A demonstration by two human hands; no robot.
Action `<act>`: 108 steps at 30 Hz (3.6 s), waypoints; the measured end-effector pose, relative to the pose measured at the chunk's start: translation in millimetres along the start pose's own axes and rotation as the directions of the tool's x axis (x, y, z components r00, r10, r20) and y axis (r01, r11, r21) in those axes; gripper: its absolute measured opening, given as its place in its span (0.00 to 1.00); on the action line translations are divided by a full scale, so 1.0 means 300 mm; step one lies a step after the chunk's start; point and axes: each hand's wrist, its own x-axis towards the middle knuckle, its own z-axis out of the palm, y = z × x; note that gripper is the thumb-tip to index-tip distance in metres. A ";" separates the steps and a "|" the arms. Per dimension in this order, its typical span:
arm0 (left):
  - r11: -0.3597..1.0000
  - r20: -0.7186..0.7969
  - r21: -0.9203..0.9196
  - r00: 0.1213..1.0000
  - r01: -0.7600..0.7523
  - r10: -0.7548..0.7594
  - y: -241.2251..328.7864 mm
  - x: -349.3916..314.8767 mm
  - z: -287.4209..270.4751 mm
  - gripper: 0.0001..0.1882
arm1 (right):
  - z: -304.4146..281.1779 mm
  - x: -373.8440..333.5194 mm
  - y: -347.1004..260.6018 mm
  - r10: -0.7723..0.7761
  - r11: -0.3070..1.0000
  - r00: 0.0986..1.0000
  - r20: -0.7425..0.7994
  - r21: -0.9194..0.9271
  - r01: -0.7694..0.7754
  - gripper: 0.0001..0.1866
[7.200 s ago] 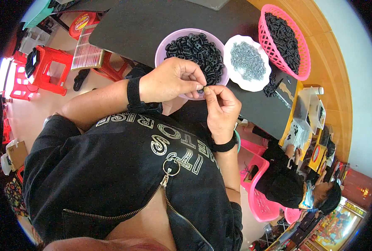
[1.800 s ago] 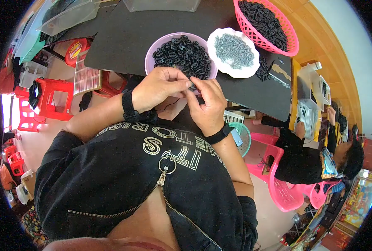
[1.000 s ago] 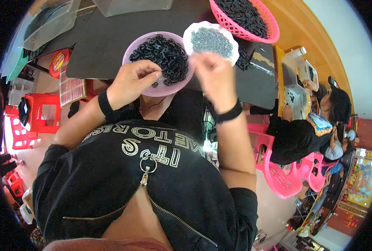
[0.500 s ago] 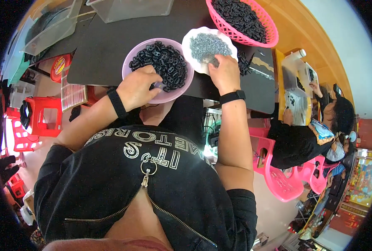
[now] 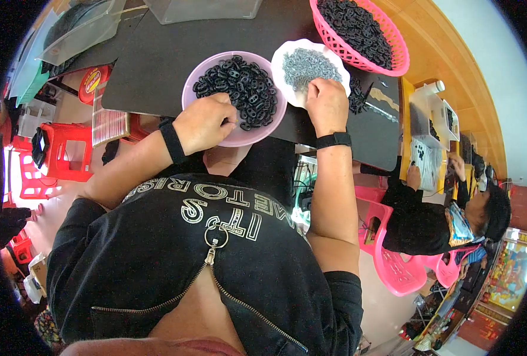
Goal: The person assembles plastic cord toggles by picking up plastic toggle pieces from a bowl and springs from a plate, then inserting the springs into the toggle pieces by hand.
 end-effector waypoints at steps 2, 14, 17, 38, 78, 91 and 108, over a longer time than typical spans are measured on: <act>1.000 0.004 -0.005 1.000 -0.007 0.007 0.002 0.000 -0.005 0.04 | 0.000 0.002 0.005 0.016 0.999 0.999 -0.047 0.052 -0.013 0.06; 0.999 0.023 -0.039 1.000 -0.016 0.017 0.007 0.004 -0.021 0.06 | -0.097 -0.040 -0.012 0.287 0.902 0.955 -0.067 0.354 -0.247 0.07; 0.999 0.013 -0.049 1.000 -0.008 0.008 0.028 0.019 -0.032 0.08 | -0.136 -0.093 -0.024 0.451 0.459 0.884 0.118 0.819 -0.344 0.05; 0.975 -0.234 -0.197 0.961 0.102 -0.148 -0.108 0.006 -0.228 0.05 | -0.058 -0.260 0.089 0.475 -0.063 0.856 0.203 0.978 -0.197 0.04; 0.996 -0.095 0.086 0.995 0.023 -0.015 -0.060 0.031 -0.032 0.04 | -0.053 -0.263 0.037 0.478 0.187 0.864 0.156 0.943 -0.274 0.07; 0.449 0.165 -0.857 0.959 0.254 -0.230 0.053 -0.036 -0.051 0.09 | -0.090 -0.281 -0.082 0.447 0.219 0.873 0.193 0.923 -0.316 0.06; 0.444 0.211 -0.861 0.969 0.247 -0.130 0.129 -0.056 -0.031 0.08 | -0.171 -0.288 -0.332 0.160 0.248 0.897 0.412 0.863 -0.440 0.05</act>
